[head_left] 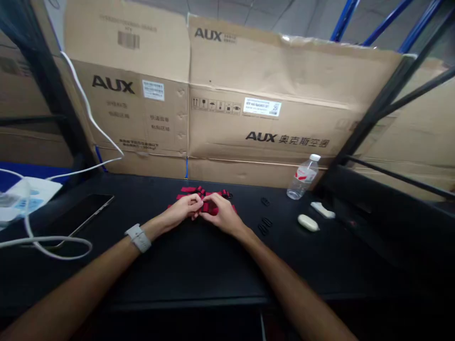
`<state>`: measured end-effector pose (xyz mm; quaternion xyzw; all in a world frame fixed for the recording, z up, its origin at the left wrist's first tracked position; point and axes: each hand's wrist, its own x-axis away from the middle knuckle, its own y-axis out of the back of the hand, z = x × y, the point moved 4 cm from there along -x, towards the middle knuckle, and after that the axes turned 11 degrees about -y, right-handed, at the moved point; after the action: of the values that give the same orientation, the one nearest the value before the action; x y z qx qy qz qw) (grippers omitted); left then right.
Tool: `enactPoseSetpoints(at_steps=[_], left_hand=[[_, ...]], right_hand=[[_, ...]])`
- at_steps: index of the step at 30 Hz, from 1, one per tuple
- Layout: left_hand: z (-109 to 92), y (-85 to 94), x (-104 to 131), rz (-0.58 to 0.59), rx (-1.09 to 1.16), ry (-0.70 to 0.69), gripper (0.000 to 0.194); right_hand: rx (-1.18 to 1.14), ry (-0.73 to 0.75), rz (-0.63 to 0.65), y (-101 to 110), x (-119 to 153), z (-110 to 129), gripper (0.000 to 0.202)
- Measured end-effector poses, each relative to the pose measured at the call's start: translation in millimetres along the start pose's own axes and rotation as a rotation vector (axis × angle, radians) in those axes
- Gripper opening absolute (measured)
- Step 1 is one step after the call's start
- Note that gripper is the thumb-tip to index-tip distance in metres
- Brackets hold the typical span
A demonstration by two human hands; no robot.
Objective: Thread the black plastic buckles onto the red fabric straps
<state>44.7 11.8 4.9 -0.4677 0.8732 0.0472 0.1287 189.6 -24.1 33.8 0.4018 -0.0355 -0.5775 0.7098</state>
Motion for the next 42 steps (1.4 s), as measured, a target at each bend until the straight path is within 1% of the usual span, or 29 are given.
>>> enactPoseSetpoints(at_steps=[3, 7, 9, 11, 12, 14, 16, 19, 21, 23, 25, 27, 29, 31, 33, 35, 37, 39, 42], left_hand=[[-4.0, 7.1, -1.2, -0.064, 0.020, -0.009, 0.031], [-5.5, 24.7, -4.7, -0.160, -0.008, -0.003, 0.033], [-5.8, 32.1, -6.2, -0.171, -0.082, -0.004, 0.032], [-8.7, 35.5, -6.7, -0.166, -0.224, -0.039, 0.030], [-11.7, 35.0, -6.3, -0.166, -0.312, -0.076, 0.029], [-19.1, 28.6, -3.9, -0.161, -0.477, -0.161, 0.028], [-22.8, 15.7, -0.8, -0.094, -0.571, -0.195, 0.025], [-18.2, -3.9, 2.2, 0.067, -0.505, -0.195, 0.026], [-10.0, -9.1, 2.2, 0.133, -0.437, -0.169, 0.028], [-1.0, -8.0, 1.0, 0.163, -0.406, -0.134, 0.028], [5.4, -4.8, 0.0, 0.182, -0.386, -0.109, 0.026], [7.3, -2.7, -0.2, 0.186, -0.356, -0.104, 0.025], [6.0, -2.8, 0.6, 0.178, -0.309, -0.096, 0.026], [3.7, -5.5, 2.1, 0.193, -0.277, -0.079, 0.027], [1.7, -9.5, 3.7, 0.239, -0.248, -0.066, 0.027], [0.0, -12.2, 5.0, 0.284, -0.222, -0.062, 0.027], [-1.5, -12.0, 5.7, 0.299, -0.225, -0.063, 0.026], [-3.0, -10.2, 6.0, 0.300, -0.283, -0.065, 0.028], [-5.3, -8.0, 5.7, 0.308, -0.384, -0.076, 0.032]], right_hand=[[0.039, -0.004, -0.025, 5.6, -2.3, -3.4, 0.030], [0.053, -0.041, -0.052, 12.1, -5.5, -15.4, 0.031], [0.060, -0.044, -0.073, 13.8, -5.8, -19.1, 0.032], [0.075, -0.037, -0.070, 12.8, -5.1, -19.4, 0.033], [0.085, -0.031, -0.067, 11.5, -4.5, -18.4, 0.033], [0.109, -0.015, -0.052, 7.2, -2.9, -14.9, 0.033], [0.128, 0.008, -0.029, 1.4, -1.5, -10.6, 0.030], [0.140, 0.025, 0.015, -4.7, -0.6, -6.9, 0.028], [0.176, 0.007, 0.053, -3.5, -1.0, -8.2, 0.031], [0.296, -0.054, 0.066, 4.0, -1.4, -13.3, 0.029], [0.483, -0.169, 0.025, 17.5, -1.1, -22.4, 0.026], [0.648, -0.311, -0.015, 31.4, 1.0, -33.7, 0.023], [0.714, -0.429, 0.010, 38.9, 4.0, -45.4, 0.020], [0.699, -0.485, 0.055, 39.5, 6.0, -54.9, 0.019], [0.659, -0.494, 0.072, 37.0, 6.1, -60.6, 0.018], [0.625, -0.475, 0.051, 35.3, 4.8, -62.4, 0.019], [0.576, -0.452, 0.024, 36.0, 3.1, -62.0, 0.020], [0.482, -0.422, 0.006, 39.0, 1.3, -60.1, 0.019], [0.265, -0.364, 0.019, 43.8, -1.5, -54.5, 0.021]])
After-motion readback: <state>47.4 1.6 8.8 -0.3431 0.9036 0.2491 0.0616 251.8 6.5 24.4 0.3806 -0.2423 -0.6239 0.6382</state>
